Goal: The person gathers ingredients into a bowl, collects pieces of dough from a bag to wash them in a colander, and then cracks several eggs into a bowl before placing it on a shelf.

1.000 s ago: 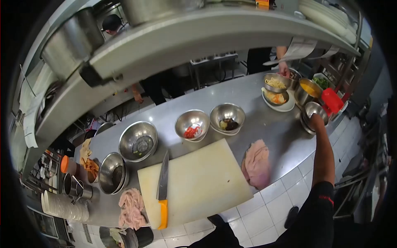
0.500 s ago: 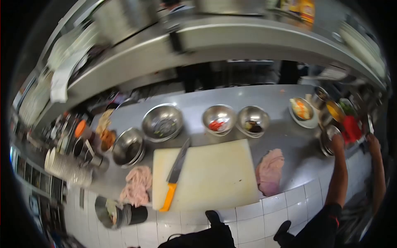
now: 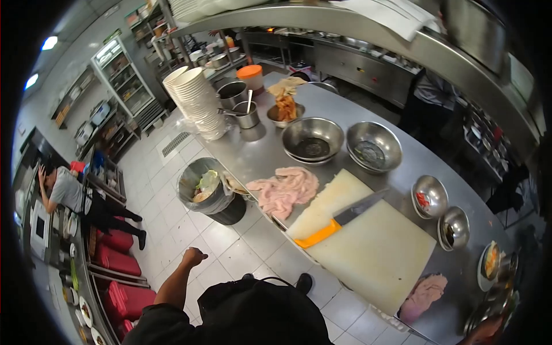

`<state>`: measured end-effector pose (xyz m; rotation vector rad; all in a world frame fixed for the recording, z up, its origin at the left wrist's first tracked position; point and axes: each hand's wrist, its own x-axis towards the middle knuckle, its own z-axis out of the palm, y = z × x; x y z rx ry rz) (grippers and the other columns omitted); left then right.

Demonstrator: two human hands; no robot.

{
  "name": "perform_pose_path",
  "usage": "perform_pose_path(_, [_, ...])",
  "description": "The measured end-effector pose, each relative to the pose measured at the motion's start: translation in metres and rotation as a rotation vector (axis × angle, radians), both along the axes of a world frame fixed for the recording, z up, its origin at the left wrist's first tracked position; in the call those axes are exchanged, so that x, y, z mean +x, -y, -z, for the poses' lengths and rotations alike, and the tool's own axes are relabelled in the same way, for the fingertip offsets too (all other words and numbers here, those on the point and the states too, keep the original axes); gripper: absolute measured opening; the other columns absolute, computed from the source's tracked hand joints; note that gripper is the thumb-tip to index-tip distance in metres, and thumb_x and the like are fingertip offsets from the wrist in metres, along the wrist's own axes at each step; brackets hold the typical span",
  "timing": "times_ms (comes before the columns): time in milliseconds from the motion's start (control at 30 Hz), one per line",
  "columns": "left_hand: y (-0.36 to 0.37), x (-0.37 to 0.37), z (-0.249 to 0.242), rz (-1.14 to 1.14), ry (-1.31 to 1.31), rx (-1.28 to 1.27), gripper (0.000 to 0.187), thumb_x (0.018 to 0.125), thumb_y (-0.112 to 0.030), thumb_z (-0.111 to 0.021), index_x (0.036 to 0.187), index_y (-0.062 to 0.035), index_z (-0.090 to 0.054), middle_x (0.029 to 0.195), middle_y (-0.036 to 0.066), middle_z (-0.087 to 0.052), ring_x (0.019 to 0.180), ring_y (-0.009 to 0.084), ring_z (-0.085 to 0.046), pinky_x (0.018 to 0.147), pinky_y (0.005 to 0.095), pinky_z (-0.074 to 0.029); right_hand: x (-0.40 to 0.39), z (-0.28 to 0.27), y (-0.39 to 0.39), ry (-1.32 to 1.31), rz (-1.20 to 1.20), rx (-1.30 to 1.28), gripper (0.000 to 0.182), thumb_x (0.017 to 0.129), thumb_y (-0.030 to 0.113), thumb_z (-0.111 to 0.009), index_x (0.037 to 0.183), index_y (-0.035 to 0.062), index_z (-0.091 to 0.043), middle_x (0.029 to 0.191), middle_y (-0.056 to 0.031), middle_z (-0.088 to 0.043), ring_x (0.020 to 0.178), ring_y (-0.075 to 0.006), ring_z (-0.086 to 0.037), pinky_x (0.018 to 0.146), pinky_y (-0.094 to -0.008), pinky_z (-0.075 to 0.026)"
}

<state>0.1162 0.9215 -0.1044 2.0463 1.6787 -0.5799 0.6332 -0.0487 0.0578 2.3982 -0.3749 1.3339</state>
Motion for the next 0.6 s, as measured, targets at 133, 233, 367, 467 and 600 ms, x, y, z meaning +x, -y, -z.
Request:
perform_pose_path(133, [0.0,-0.019,0.004,-0.042,0.281,0.093,0.032,0.079,-0.031,-0.067,0.092,-0.0021,-0.071,0.094,0.018,-0.069,0.09,0.0311,-0.066,0.081,0.039,-0.052,-0.055,-0.051,-0.178,0.296,-0.21,0.003,0.031,0.094,0.027,-0.045,0.085,0.0017,-0.062,0.078,-0.0176,-0.059,0.072,-0.0352,-0.054,0.07,-0.0492,-0.042])
perform_pose_path(233, [-0.011,-0.017,0.005,-0.155,0.594,0.032,0.025,0.08,-0.021,-0.063,0.091,-0.0005,-0.071,0.088,0.018,-0.07,0.073,0.0252,-0.069,0.07,0.0353,-0.055,-0.092,-0.081,-0.304,0.301,-0.363,0.127,0.031,0.091,0.029,-0.052,0.082,0.0023,-0.064,0.083,-0.0183,-0.061,0.077,-0.0353,-0.058,0.072,-0.0501,-0.043])
perform_pose_path(367, [-0.007,0.021,-0.042,-0.249,0.908,-0.26,0.018,0.089,-0.017,-0.061,0.096,-0.0018,-0.069,0.081,0.005,-0.066,0.07,0.0123,-0.06,0.061,0.0264,-0.048,-0.118,-0.101,-0.446,-0.011,-0.859,0.613,0.021,0.089,0.015,-0.049,0.092,0.0,-0.063,0.09,-0.0165,-0.062,0.084,-0.0305,-0.059,0.078,-0.0406,-0.046])
perform_pose_path(467, [-0.007,0.033,-0.1,-0.324,1.213,-0.588,0.025,0.089,-0.023,-0.064,0.102,-0.0015,-0.065,0.092,0.006,-0.066,0.074,0.0128,-0.062,0.068,0.0277,-0.052,-0.144,-0.098,-0.576,-0.273,-1.415,0.516,0.013,0.08,-0.008,-0.048,0.087,-0.0041,-0.059,0.092,-0.0143,-0.06,0.086,-0.0283,-0.058,0.08,-0.0341,-0.045])
perform_pose_path(600, [-0.024,0.022,-0.147,-0.401,1.317,-0.868,0.034,0.09,-0.031,-0.062,0.102,0.0005,-0.06,0.092,0.009,-0.064,0.074,0.0182,-0.065,0.068,0.0302,-0.056,-0.243,-0.092,-0.787,-0.582,-1.943,0.311,0.014,0.063,-0.009,-0.054,0.074,-0.001,-0.055,0.077,-0.0146,-0.056,0.078,-0.0321,-0.057,0.074,-0.0396,-0.046])
